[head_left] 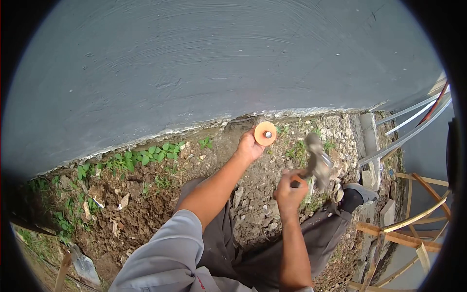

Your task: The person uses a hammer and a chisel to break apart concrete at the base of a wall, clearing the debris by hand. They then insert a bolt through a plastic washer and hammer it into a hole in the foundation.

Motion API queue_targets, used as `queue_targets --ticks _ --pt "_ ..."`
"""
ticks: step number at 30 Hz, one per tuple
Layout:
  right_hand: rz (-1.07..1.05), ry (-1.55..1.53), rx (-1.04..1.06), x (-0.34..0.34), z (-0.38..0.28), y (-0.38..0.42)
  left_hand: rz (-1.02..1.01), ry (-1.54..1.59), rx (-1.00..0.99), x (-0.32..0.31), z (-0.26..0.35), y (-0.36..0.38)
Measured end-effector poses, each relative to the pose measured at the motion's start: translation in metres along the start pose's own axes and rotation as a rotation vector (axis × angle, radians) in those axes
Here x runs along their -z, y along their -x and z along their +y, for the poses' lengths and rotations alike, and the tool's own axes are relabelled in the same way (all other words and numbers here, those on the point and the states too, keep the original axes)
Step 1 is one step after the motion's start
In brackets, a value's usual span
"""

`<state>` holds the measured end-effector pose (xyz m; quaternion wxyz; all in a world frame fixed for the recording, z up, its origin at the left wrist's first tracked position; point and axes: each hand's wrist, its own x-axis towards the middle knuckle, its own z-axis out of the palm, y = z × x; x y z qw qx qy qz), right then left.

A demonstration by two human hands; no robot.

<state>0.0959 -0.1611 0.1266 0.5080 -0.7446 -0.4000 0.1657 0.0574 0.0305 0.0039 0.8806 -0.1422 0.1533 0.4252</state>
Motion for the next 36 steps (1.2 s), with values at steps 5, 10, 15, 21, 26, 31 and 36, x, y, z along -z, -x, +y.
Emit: queue_targets --ticks 5,10,15,21,26,31,36 --pt "-0.236 -0.141 -0.394 0.007 -0.046 0.025 -0.028 -0.072 0.003 0.011 -0.001 0.006" --pt "0.082 -0.390 0.349 0.070 -0.165 -0.012 0.031 -0.037 -0.008 0.006 -0.006 0.002" --pt "0.459 -0.475 0.738 0.040 -0.166 -0.029 0.012 0.016 0.005 0.006 -0.002 -0.002" --pt "-0.267 -0.130 -0.521 -0.005 -0.025 0.028 -0.083 -0.100 -0.027 -0.013 0.009 -0.003" --pt "-0.029 -0.194 -0.020 0.058 -0.120 0.006 -0.008 -0.020 0.005 -0.003 -0.008 0.005" --pt "0.328 -0.514 0.838 0.086 -0.187 -0.042 -0.008 0.031 0.002 0.008 -0.006 -0.007" --pt "-0.312 0.116 -0.203 -0.011 0.020 0.004 -0.005 0.050 0.023 0.003 -0.013 -0.001"
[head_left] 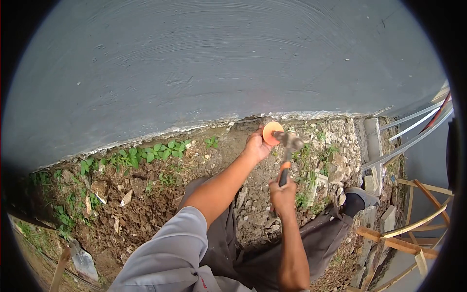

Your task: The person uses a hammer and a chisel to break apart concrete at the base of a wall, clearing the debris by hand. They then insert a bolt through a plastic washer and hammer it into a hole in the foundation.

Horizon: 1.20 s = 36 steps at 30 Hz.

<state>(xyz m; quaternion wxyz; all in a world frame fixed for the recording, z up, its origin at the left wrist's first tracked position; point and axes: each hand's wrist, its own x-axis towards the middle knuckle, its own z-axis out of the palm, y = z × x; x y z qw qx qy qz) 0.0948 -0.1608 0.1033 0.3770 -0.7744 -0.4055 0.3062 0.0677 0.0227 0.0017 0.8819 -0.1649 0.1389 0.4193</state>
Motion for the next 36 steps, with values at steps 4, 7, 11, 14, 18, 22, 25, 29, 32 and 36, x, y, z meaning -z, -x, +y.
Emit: queue_targets --ticks 4,7,11,14,18,22,25,29,32,36 --pt "0.001 -0.318 -0.229 0.016 -0.067 0.044 -0.023 -0.109 -0.030 -0.002 0.008 0.004" --pt "0.217 -0.259 0.215 0.073 -0.130 0.049 -0.002 -0.076 -0.028 -0.014 0.005 0.010" --pt "0.478 -0.419 0.943 0.132 -0.208 0.037 0.012 -0.099 -0.038 -0.011 0.007 0.005" --pt "0.763 -0.457 1.162 0.115 -0.200 0.018 0.006 -0.075 -0.045 -0.003 0.009 0.005" --pt "-0.080 -0.049 -0.163 0.001 -0.014 0.005 0.016 -0.098 -0.008 -0.008 0.001 0.013" --pt "-0.040 -0.273 -0.166 0.029 -0.076 0.040 -0.085 -0.154 -0.011 0.009 0.007 -0.011" --pt "0.225 -0.379 0.292 0.081 -0.143 0.046 0.017 -0.108 -0.055 0.002 0.007 -0.006" --pt "0.606 -0.520 0.906 0.120 -0.210 0.031 0.013 -0.109 -0.037 -0.015 0.009 0.011" --pt "0.809 -0.444 1.062 0.083 -0.165 0.011 0.083 -0.063 -0.048 -0.017 0.009 0.012" --pt "-0.061 -0.363 -0.359 -0.006 -0.014 0.019 0.041 -0.117 -0.055 -0.012 0.010 0.009"
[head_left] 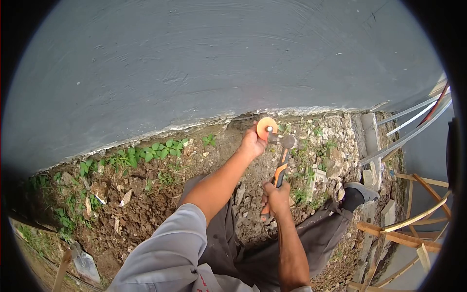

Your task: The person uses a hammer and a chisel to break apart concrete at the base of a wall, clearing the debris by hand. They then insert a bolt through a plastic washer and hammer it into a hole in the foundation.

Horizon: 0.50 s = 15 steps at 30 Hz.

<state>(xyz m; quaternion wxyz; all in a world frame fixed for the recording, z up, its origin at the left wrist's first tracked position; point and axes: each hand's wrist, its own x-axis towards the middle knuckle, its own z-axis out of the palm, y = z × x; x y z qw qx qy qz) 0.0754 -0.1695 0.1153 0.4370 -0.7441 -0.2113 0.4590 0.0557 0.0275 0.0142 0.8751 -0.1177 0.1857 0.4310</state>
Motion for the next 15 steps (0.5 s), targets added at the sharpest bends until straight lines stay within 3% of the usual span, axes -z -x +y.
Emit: queue_targets --ticks 4,6,9,12,14,15 --pt "0.084 0.118 0.198 0.025 -0.063 0.053 -0.026 -0.033 -0.021 -0.003 0.000 0.003" --pt "0.225 0.135 0.605 0.047 -0.102 0.071 -0.033 -0.032 -0.005 0.001 -0.007 -0.001" --pt "0.319 -0.159 1.239 0.057 -0.170 0.086 -0.003 -0.031 0.024 0.006 -0.010 -0.002" --pt "0.491 -0.289 1.497 0.048 -0.192 0.083 0.002 -0.007 0.017 0.000 -0.006 0.002" --pt "0.570 -0.288 1.387 0.021 -0.149 0.055 0.046 -0.012 -0.002 -0.002 -0.004 0.005" --pt "0.612 -0.107 1.069 0.010 -0.095 0.034 0.032 -0.002 -0.006 -0.001 -0.003 0.003"
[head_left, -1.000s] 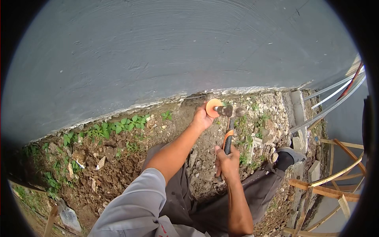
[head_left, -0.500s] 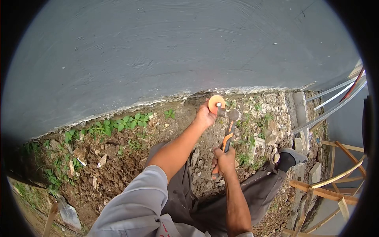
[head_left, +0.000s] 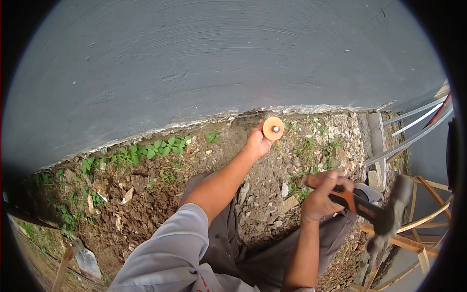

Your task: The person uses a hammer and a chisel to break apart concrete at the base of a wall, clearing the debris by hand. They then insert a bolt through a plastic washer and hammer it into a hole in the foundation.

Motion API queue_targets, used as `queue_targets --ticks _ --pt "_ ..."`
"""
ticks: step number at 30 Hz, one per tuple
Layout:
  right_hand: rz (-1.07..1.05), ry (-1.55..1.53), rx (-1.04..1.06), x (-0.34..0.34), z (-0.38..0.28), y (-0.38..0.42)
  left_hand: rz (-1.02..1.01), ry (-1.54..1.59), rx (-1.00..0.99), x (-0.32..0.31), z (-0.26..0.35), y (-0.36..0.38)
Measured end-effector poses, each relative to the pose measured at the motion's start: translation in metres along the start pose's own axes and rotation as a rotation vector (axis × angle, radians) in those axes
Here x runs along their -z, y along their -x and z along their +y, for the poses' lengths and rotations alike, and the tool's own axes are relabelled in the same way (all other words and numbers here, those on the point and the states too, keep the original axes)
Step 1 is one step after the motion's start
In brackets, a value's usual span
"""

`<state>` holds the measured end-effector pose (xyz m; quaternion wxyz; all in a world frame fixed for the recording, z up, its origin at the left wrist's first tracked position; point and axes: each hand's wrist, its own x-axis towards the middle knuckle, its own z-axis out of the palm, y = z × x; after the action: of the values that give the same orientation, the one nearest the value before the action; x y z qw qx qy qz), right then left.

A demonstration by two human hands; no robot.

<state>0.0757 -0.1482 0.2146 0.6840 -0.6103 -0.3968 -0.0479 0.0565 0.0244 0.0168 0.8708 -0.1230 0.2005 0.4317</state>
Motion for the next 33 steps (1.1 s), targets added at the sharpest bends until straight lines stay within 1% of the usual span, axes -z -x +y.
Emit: queue_targets --ticks 1,2,3,5,7,8,9,11,13,15,16,18,19,21,22,24,26,28,29,30,31,33 --pt "-0.298 0.292 -0.100 0.025 0.089 0.047 -0.018 0.003 0.004 0.000 -0.001 -0.002" --pt "-0.735 0.370 -0.513 0.025 0.097 0.064 -0.032 -0.018 0.014 0.007 -0.001 -0.006" --pt "-0.667 0.300 -1.038 0.014 0.053 0.058 -0.050 -0.044 0.023 0.008 0.002 -0.006" --pt "-0.558 0.067 -1.073 0.038 0.053 0.073 -0.025 -0.033 0.004 0.013 0.004 -0.003" --pt "-0.542 0.062 -1.068 0.064 0.047 0.085 -0.003 -0.134 0.063 0.029 -0.001 -0.007" --pt "-0.515 0.047 -1.055 0.073 0.045 0.088 0.045 -0.200 0.059 0.028 -0.006 -0.003" --pt "-0.502 0.041 -1.054 0.083 0.041 0.090 0.041 -0.211 0.066 0.028 -0.013 0.002" --pt "-0.520 0.198 -1.089 0.101 0.033 0.095 0.384 -0.518 0.007 0.027 -0.033 0.020" --pt "-0.475 0.186 -1.095 0.118 0.041 0.111 0.392 -0.525 0.007 0.046 -0.057 0.033" --pt "-0.437 0.218 -1.049 0.130 0.053 0.126 0.337 -0.526 0.067 0.055 -0.069 0.054" --pt "-0.423 0.225 -1.084 0.135 0.053 0.129 0.341 -0.541 0.068 0.056 -0.069 0.055" --pt "-0.406 0.204 -1.113 0.142 0.056 0.132 0.372 -0.707 0.066 0.061 -0.068 0.056" --pt "-0.397 0.191 -1.134 0.146 0.058 0.133 0.373 -0.720 0.066 0.061 -0.065 0.055" --pt "-0.393 0.206 -1.109 0.154 0.074 0.139 0.368 -0.692 -0.048 0.059 -0.055 0.045" --pt "-0.399 0.233 -1.080 0.158 0.080 0.144 0.371 -0.708 -0.043 0.057 -0.047 0.040" --pt "-0.392 0.198 -1.117 0.156 0.078 0.140 0.370 -0.639 -0.071 0.053 -0.032 0.034" --pt "-0.390 0.161 -1.145 0.154 0.080 0.140 0.392 -0.679 -0.070 0.057 -0.033 0.031" --pt "-0.402 0.139 -1.106 0.153 0.086 0.143 0.410 -0.713 -0.071 0.062 -0.034 0.031" --pt "-0.400 0.135 -1.106 0.154 0.092 0.146 0.391 -0.867 0.031 0.063 -0.036 0.037" --pt "-0.417 0.161 -1.056 0.155 0.098 0.151 0.371 -1.019 0.134 0.064 -0.036 0.042" --pt "-0.432 0.185 -1.005 0.156 0.102 0.154 0.370 -1.023 0.130 0.063 -0.034 0.046" --pt "-0.412 0.155 -0.980 0.156 0.098 0.154 0.222 -0.892 0.205 0.050 -0.031 0.058"
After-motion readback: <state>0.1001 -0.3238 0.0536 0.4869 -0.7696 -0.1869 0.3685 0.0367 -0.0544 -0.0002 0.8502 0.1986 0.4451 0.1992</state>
